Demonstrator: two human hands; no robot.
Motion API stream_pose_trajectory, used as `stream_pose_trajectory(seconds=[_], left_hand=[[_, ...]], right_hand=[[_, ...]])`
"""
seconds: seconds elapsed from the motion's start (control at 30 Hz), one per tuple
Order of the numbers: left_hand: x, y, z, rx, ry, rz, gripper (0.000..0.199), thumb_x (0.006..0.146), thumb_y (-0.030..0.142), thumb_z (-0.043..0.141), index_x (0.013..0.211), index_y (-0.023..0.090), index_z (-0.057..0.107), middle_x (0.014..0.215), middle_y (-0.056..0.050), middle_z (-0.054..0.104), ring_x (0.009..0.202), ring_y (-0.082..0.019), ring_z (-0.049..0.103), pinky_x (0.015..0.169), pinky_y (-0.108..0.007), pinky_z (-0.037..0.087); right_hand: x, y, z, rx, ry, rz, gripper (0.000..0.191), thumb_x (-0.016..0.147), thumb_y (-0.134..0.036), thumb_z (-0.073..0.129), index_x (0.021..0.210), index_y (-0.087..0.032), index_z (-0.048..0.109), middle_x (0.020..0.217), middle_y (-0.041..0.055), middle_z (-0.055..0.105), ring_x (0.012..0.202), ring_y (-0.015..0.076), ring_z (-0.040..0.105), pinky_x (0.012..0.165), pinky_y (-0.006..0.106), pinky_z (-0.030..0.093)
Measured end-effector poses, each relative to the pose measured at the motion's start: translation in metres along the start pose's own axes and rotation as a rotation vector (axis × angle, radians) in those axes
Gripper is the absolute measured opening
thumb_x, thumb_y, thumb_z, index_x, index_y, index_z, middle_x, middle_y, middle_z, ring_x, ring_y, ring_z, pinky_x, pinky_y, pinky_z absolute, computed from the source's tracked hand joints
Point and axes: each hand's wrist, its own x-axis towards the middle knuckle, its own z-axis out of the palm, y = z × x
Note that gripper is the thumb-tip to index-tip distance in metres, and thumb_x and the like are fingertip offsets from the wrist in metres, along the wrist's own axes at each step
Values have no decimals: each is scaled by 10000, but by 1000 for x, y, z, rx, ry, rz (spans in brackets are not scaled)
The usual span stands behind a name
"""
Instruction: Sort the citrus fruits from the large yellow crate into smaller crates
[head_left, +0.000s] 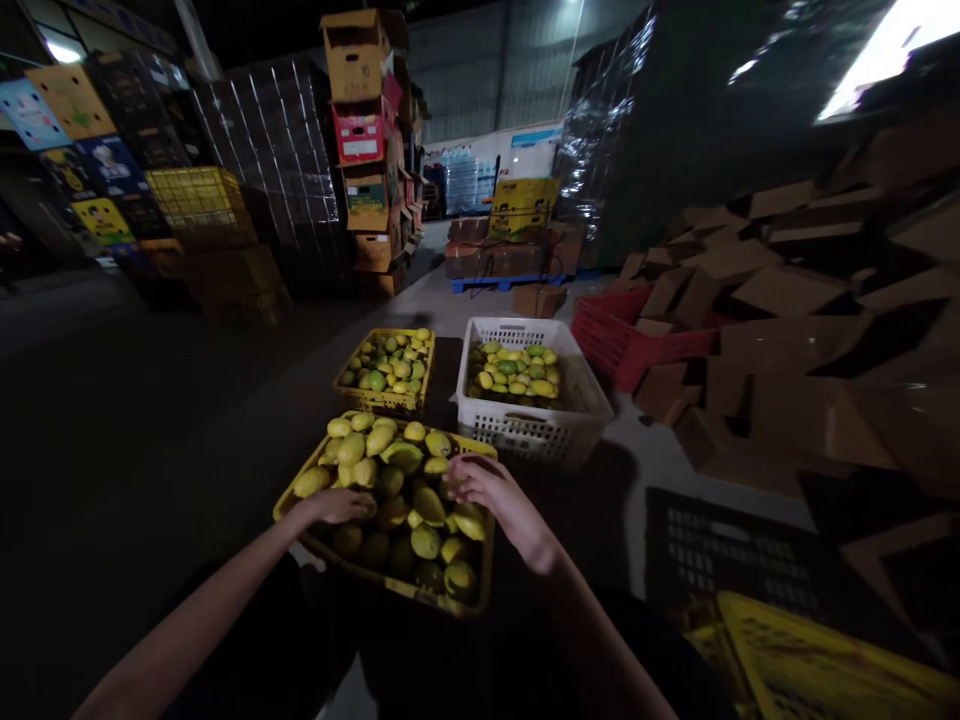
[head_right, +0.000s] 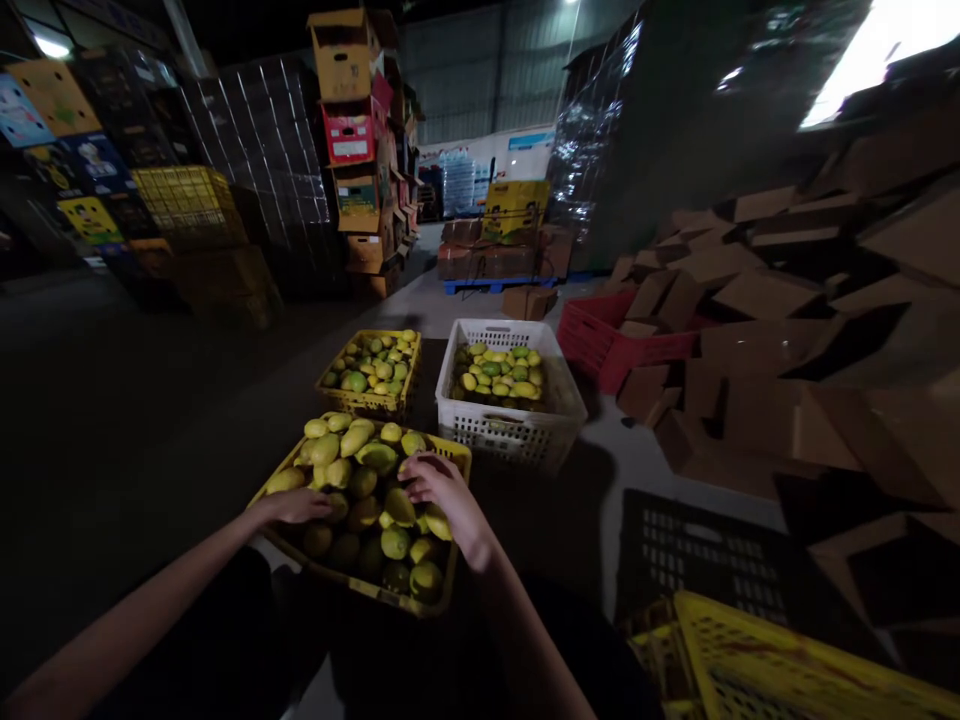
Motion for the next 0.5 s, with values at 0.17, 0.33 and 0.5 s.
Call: stream_pose_trajectory(seconds=[0.17, 0.33, 0.5], left_hand=[[-1, -49, -11, 307, -39, -294, 241, 887, 402, 712, 981, 182, 736, 1018, -62, 748, 1052, -279, 695, 953, -425, 542], [4, -72, -13, 433, 20, -408, 407, 977, 393, 646, 1319, 177, 608, 1335, -109, 626, 1150, -253, 645, 964, -487, 567], [-2, -66, 14, 466, 67, -333, 525, 875, 374, 736, 1349, 190, 606, 1493, -172, 544, 1389, -364, 509, 1110, -470, 451]], right_hand=[[11, 2, 9, 18, -10, 27, 221, 718, -361, 784, 848, -194, 720, 828, 47, 758, 692, 176, 702, 711, 310, 531], [23, 4, 13, 2, 33, 68, 131, 732, -292, 787, 820, -209, 734, 803, 54, 762, 691, 186, 699, 705, 311, 549], [31, 7, 19, -21, 14, 75, 145, 713, -307, 795, 800, -203, 740, 788, 61, 766, 679, 187, 707, 671, 298, 554]])
